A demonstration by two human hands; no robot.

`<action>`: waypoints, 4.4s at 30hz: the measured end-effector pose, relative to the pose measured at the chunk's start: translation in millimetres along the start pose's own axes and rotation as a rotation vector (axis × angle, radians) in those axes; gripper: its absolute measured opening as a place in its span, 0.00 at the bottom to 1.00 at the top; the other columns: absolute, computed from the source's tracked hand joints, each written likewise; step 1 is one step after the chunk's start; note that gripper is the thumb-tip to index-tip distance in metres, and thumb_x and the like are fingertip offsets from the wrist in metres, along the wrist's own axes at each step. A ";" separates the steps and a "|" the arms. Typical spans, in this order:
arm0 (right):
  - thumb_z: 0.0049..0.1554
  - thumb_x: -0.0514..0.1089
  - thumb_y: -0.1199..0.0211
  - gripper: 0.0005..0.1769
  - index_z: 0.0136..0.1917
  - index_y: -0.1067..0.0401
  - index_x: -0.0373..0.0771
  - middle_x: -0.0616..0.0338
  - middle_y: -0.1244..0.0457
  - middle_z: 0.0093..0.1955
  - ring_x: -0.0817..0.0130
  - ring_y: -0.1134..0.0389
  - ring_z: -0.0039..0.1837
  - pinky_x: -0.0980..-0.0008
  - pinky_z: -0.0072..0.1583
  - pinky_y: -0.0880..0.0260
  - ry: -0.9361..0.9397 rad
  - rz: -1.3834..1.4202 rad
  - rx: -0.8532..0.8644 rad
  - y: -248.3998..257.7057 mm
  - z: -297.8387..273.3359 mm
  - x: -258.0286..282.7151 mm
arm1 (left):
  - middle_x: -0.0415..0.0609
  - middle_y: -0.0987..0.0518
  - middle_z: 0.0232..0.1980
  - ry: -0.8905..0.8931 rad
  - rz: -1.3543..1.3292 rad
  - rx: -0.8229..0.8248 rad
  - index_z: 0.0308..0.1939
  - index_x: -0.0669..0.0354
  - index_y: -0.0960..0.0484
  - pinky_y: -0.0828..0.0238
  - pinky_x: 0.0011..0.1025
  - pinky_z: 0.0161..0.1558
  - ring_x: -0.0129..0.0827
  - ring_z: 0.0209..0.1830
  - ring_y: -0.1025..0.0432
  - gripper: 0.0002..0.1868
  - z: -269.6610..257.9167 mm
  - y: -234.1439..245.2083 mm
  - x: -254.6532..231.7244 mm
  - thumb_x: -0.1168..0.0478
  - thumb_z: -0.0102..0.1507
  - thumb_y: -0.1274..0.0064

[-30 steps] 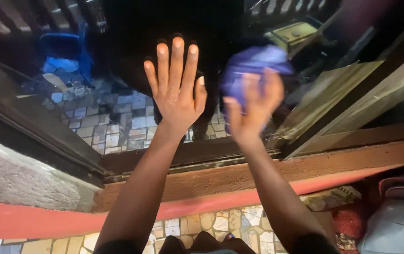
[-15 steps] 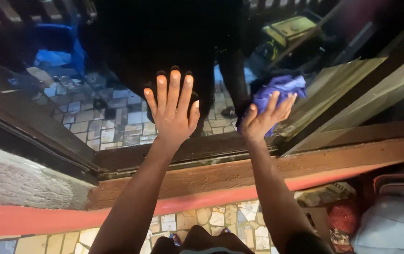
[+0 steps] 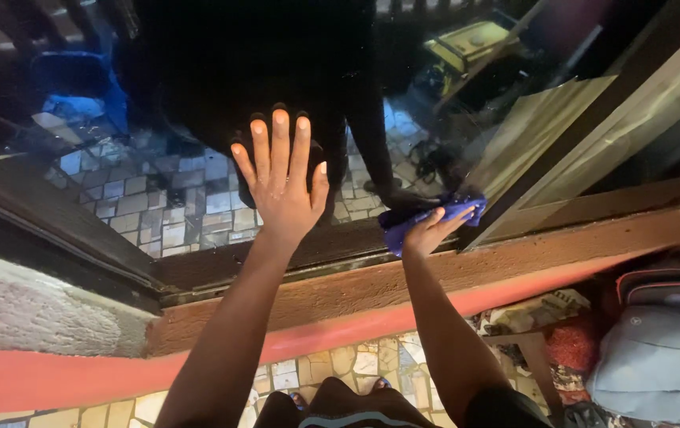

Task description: The recorder cleans a glass window using a blue cloth with a star pattern.

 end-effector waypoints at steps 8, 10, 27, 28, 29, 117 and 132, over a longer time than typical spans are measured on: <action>0.69 0.61 0.57 0.40 0.83 0.56 0.35 0.42 0.50 0.81 0.50 0.42 0.76 0.56 0.76 0.44 -0.486 0.498 -0.062 39.0 14.9 -61.8 | 0.60 0.43 0.83 0.274 -0.168 0.006 0.76 0.58 0.32 0.64 0.60 0.83 0.55 0.86 0.54 0.29 -19.1 46.9 4.7 0.52 0.72 0.53; 0.73 0.60 0.55 0.38 0.83 0.53 0.31 0.41 0.48 0.82 0.50 0.40 0.77 0.55 0.77 0.42 -0.356 0.648 -0.069 52.0 34.3 -5.3 | 0.63 0.44 0.83 0.347 -0.167 -0.008 0.76 0.59 0.33 0.62 0.60 0.83 0.58 0.86 0.54 0.30 -29.6 54.4 13.3 0.51 0.72 0.53; 0.76 0.64 0.67 0.37 0.89 0.56 0.44 0.44 0.67 0.88 0.49 0.65 0.89 0.50 0.84 0.62 0.433 -0.005 0.028 -27.2 11.9 305.3 | 0.66 0.63 0.88 0.842 -0.415 -0.161 0.85 0.60 0.52 0.57 0.51 0.83 0.62 0.89 0.61 0.44 -92.4 83.4 77.8 0.51 0.72 0.45; 0.76 0.64 0.67 0.37 0.89 0.56 0.44 0.44 0.67 0.88 0.49 0.65 0.89 0.50 0.84 0.62 0.432 -0.002 0.037 -27.9 0.7 311.9 | 0.66 0.63 0.88 0.847 -0.407 -0.161 0.85 0.60 0.52 0.57 0.51 0.83 0.62 0.89 0.61 0.44 -94.8 83.8 80.6 0.51 0.72 0.45; 0.76 0.63 0.64 0.36 0.89 0.56 0.43 0.44 0.68 0.87 0.46 0.66 0.88 0.47 0.83 0.63 0.552 -0.021 0.086 -32.6 -16.0 328.7 | 0.66 0.63 0.88 0.847 -0.429 -0.157 0.85 0.59 0.52 0.56 0.51 0.83 0.62 0.90 0.62 0.42 -96.4 82.4 82.6 0.52 0.73 0.47; 0.68 0.37 0.44 0.27 0.77 0.33 0.59 0.58 0.60 0.89 0.48 0.68 0.90 0.39 0.84 0.76 1.335 0.150 0.417 -39.9 -40.2 254.8 | 0.60 0.63 0.89 0.784 -0.381 -0.115 0.85 0.59 0.48 0.65 0.60 0.84 0.65 0.91 0.69 0.38 -85.7 60.5 59.9 0.39 0.78 0.74; 0.76 0.62 0.51 0.43 0.88 0.71 0.45 0.34 0.80 0.85 0.39 0.76 0.88 0.40 0.82 0.68 0.550 0.165 0.238 -42.0 -52.7 278.8 | 0.61 0.61 0.89 0.739 -0.376 -0.030 0.84 0.56 0.46 0.62 0.57 0.86 0.63 0.91 0.66 0.34 -91.3 74.3 67.1 0.51 0.77 0.56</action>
Point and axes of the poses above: each hand's wrist, its own z-axis towards the middle knuckle, its own y-axis out of the back of the hand, x = y × z, the point moved 10 cm from there along z, towards the middle knuckle
